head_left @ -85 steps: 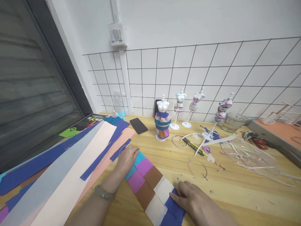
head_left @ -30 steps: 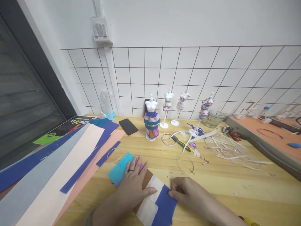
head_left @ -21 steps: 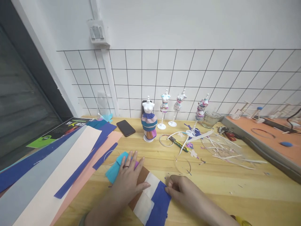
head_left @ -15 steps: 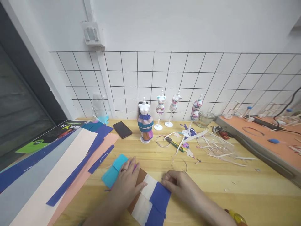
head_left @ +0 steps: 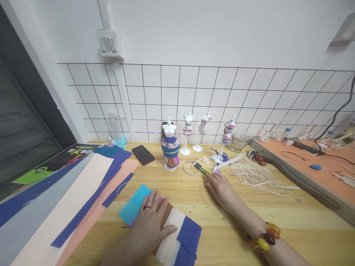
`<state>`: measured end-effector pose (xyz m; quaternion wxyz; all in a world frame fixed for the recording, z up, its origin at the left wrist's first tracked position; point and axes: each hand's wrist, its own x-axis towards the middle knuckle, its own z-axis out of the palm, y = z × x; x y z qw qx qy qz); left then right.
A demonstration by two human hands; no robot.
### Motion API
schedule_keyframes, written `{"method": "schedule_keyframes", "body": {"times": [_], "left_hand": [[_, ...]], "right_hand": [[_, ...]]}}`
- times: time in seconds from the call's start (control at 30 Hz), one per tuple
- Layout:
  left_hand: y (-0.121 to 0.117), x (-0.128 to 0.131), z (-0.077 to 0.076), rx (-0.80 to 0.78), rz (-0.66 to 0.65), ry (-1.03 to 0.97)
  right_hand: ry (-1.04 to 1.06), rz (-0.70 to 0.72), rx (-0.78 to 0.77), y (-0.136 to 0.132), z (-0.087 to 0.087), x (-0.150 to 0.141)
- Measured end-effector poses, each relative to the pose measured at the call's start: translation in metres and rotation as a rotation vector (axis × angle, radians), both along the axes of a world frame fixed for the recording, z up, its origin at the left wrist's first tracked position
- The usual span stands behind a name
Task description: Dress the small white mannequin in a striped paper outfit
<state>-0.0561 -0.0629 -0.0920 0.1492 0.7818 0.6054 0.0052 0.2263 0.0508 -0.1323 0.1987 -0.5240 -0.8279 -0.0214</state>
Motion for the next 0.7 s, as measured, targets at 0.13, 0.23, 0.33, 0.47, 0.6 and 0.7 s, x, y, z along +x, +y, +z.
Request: {"method": "schedule_keyframes", "body": {"times": [0.13,0.23,0.33,0.47,0.6,0.7], "left_hand": [[0.0,0.0,0.004,-0.01,-0.001,-0.009],[0.0,0.001,0.006,-0.019,-0.003,0.006],[0.0,0.0,0.004,-0.014,0.0,0.009],[0.0,-0.001,0.0,-0.002,-0.007,-0.01],[0.0,-0.002,-0.001,0.001,-0.01,-0.014],[0.0,-0.003,-0.001,0.008,-0.011,-0.01]], "right_hand": [[-0.036,-0.066,-0.016,-0.001,0.008,0.002],[-0.069,-0.11,-0.036,-0.006,0.016,0.002],[-0.117,-0.119,-0.054,-0.012,0.023,-0.001],[-0.189,-0.095,-0.045,-0.02,0.031,-0.007],[-0.238,-0.111,0.001,-0.026,0.041,-0.007],[-0.249,-0.169,0.02,-0.029,0.049,-0.001]]}}
